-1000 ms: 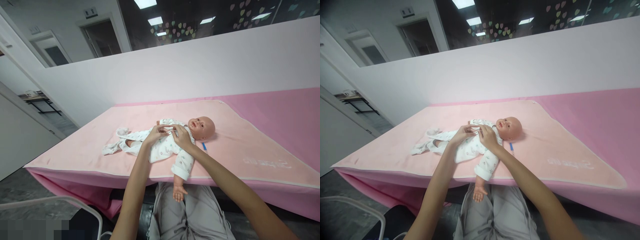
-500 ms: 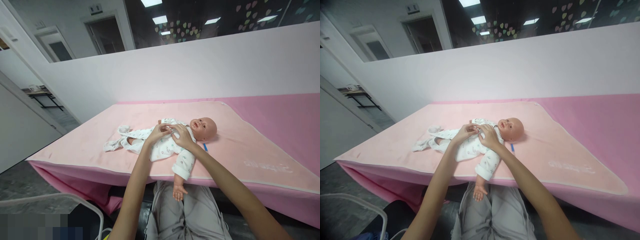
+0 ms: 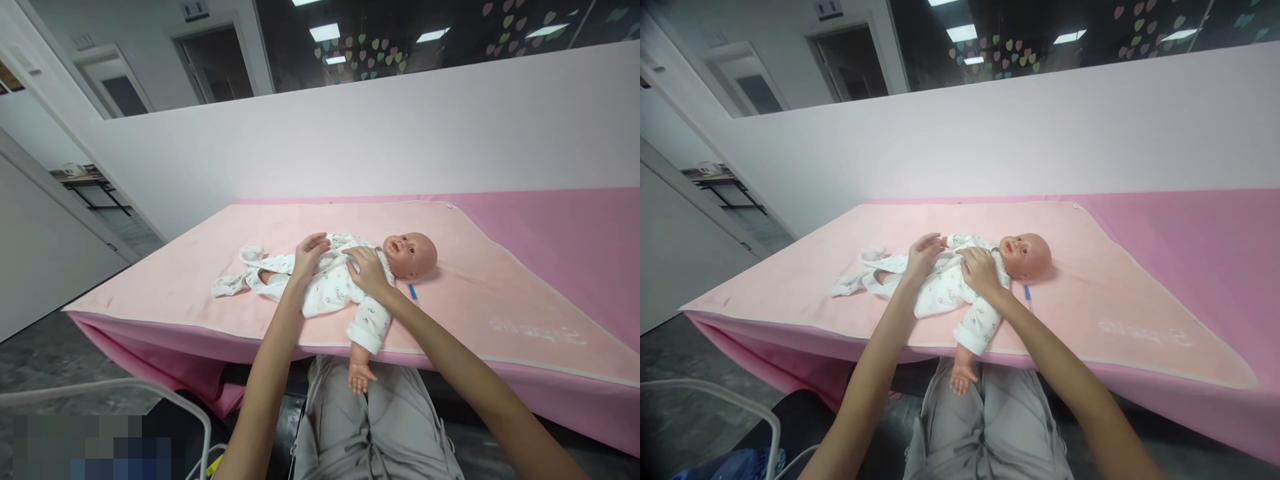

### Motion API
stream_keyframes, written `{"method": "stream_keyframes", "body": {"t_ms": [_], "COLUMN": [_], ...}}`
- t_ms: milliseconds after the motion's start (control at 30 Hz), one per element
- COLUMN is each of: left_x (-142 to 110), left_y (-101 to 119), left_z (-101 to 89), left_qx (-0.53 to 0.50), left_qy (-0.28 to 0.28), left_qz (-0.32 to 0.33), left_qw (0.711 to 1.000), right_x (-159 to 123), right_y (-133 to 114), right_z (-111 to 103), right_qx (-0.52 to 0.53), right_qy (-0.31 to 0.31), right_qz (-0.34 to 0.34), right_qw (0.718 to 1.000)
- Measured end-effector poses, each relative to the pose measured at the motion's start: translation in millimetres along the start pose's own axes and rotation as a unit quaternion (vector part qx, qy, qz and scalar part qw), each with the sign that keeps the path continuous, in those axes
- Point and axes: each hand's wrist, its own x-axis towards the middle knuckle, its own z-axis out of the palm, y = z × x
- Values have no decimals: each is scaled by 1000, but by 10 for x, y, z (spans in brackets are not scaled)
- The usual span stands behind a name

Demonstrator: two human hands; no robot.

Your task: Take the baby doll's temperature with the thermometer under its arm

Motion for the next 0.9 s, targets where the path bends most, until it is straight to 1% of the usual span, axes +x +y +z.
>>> {"method": "stream_keyframes", "body": {"t_ms": [33,67,100,167,233,300,367,500,600,767,900], "left_x": [-20,-49,-87,-181,-280,-361,-412,-444,-448,-453,-450], "left_y": [6,13,19,32,46,61,74,81,70,60,62], "left_z": [-48,-94,-136,-195,-222,-231,-235,-236,-226,-210,-211], "left_qx": [-8,-3,16,76,139,197,252,335,362,394,396], "left_qy": [33,47,40,-7,-56,-85,-99,-106,-99,-95,-94], "left_qz": [2,4,7,12,28,55,81,118,133,149,150], "left_qw": [999,999,999,997,988,975,959,929,917,902,901], "right_x": [12,30,53,105,148,168,161,113,92,88,82], "right_y": [-28,-58,-90,-151,-194,-217,-222,-223,-234,-248,-242], "right_z": [3,12,29,83,149,201,225,215,211,232,246], "right_qx": [-6,-8,-10,-20,-32,-28,-7,33,48,54,46], "right_qy": [-3,-11,-24,-61,-86,-87,-77,-54,-36,-27,-19], "right_qz": [-14,-30,-48,-80,-93,-81,-57,-23,-9,-1,1], "right_qw": [1000,999,999,995,991,992,995,998,998,998,999]}}
